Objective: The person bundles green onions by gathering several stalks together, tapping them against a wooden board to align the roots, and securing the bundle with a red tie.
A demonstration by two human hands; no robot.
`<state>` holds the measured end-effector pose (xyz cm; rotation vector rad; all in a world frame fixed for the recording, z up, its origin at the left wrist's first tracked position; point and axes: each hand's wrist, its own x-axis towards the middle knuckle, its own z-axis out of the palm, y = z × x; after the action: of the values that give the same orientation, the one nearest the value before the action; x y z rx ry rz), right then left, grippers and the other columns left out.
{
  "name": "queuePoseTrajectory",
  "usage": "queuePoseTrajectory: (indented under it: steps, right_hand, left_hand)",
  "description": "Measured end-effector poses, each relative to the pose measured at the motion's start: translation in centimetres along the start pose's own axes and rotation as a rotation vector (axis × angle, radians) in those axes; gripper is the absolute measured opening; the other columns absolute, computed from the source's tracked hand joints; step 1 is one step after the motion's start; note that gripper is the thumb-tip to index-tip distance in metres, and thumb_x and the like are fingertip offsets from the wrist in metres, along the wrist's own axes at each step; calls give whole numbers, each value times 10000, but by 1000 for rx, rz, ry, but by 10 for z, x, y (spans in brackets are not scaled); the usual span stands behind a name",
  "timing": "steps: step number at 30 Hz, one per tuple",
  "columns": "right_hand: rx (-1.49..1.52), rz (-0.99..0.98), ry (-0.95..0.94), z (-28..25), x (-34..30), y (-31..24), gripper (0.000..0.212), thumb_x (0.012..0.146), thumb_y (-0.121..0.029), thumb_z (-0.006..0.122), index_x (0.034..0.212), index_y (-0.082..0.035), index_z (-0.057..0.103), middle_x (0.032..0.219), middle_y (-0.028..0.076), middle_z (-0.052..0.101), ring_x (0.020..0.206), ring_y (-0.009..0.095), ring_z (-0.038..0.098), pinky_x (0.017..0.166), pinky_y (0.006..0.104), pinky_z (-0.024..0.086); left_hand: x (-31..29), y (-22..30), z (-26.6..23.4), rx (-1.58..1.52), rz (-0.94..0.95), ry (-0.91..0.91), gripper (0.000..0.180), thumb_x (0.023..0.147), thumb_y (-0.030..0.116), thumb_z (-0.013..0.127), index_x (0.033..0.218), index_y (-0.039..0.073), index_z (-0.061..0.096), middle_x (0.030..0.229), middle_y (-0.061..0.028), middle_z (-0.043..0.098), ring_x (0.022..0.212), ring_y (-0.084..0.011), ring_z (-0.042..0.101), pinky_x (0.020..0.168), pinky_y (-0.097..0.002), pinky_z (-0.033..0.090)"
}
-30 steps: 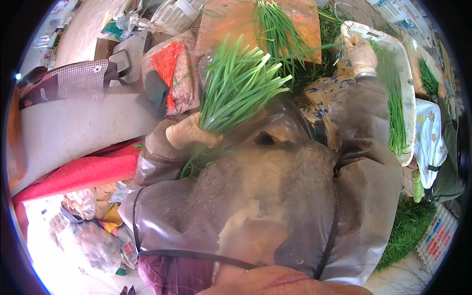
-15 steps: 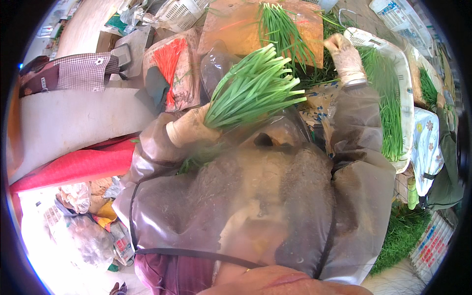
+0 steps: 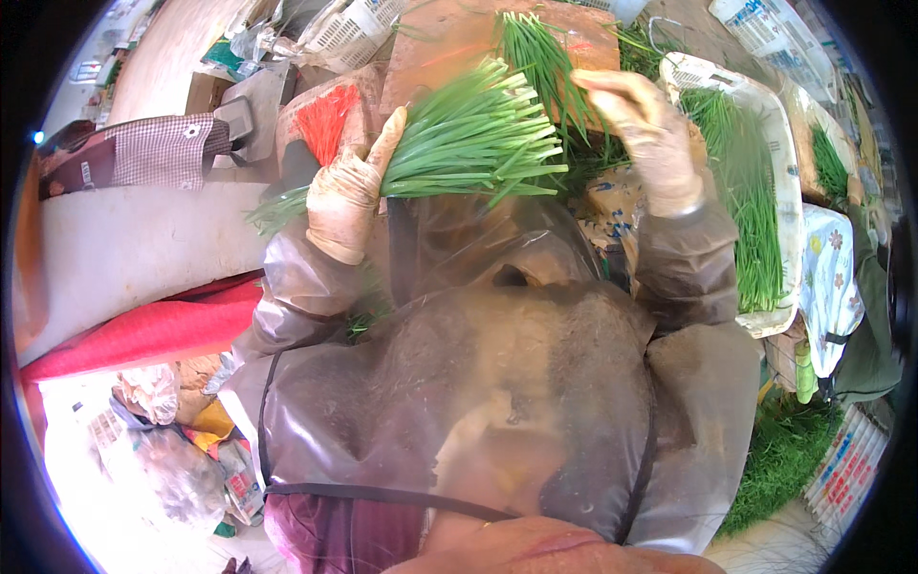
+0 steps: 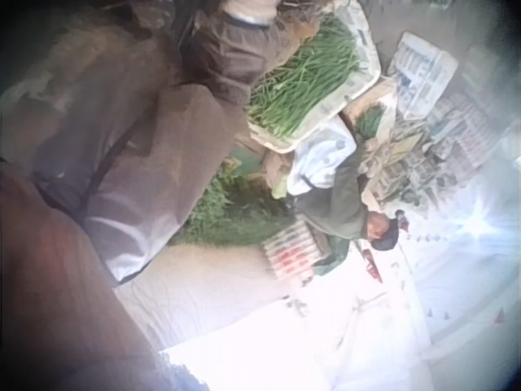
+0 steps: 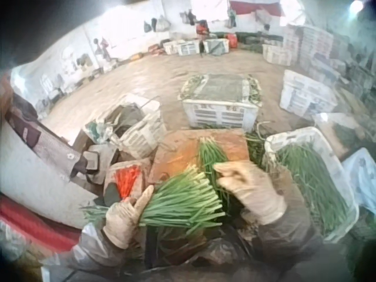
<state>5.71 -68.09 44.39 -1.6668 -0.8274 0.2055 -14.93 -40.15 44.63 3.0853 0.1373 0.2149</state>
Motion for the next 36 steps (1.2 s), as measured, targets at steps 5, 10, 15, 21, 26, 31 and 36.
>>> queuePoseTrajectory:
  steps: [5,10,15,21,26,31,36]
  right_hand:
    - [-471,-240,-206,47,20,17,302,818,-255,672,1072,-93,651,1016,91,655,975,241,597,861,339,460]
    - [-694,-457,-53,25,20,69,165,866,-259,565,806,-128,646,775,53,639,755,260,622,700,378,497]
    - [-1249,442,-280,-19,22,81,284,863,-305,575,1059,-116,657,1017,105,667,971,284,624,870,388,482]
    - [-171,85,-421,16,15,69,410,881,-465,558,1173,-184,621,1059,65,655,1035,230,601,883,322,458]
    - [-894,156,-142,3,31,46,282,882,-395,548,969,-156,670,922,72,660,897,250,631,798,361,486]
    - [-307,-184,-222,18,7,3,258,872,-253,626,1091,-128,682,1002,49,672,949,203,605,852,304,471]
    - [-258,-266,-291,61,1,0,242,816,-213,684,1046,-139,666,935,41,661,923,190,617,821,287,481]
  left_hand:
    - [7,5,16,84,86,51,860,729,-37,554,1480,261,259,845,-120,578,711,-291,622,637,-382,528]
    - [-3,0,16,62,166,66,840,751,-21,550,1487,240,241,803,-108,560,649,-279,598,590,-386,515]
    - [-11,-6,13,-28,57,-72,840,749,-7,563,1486,245,247,758,-92,536,633,-271,589,559,-392,504]
    - [0,-2,23,24,96,5,846,734,-25,558,1480,247,267,784,-106,528,638,-276,589,564,-392,505]
    - [-3,-4,20,-62,31,2,874,702,-72,545,1475,232,274,1291,-230,411,787,-347,636,633,-387,533]
    - [0,-9,22,-122,14,-2,847,711,-59,555,1464,230,295,1327,-243,332,850,-366,639,675,-391,530]
    - [5,-8,39,-107,49,118,781,742,-26,569,1443,235,346,1105,-197,497,838,-350,632,713,-399,511]
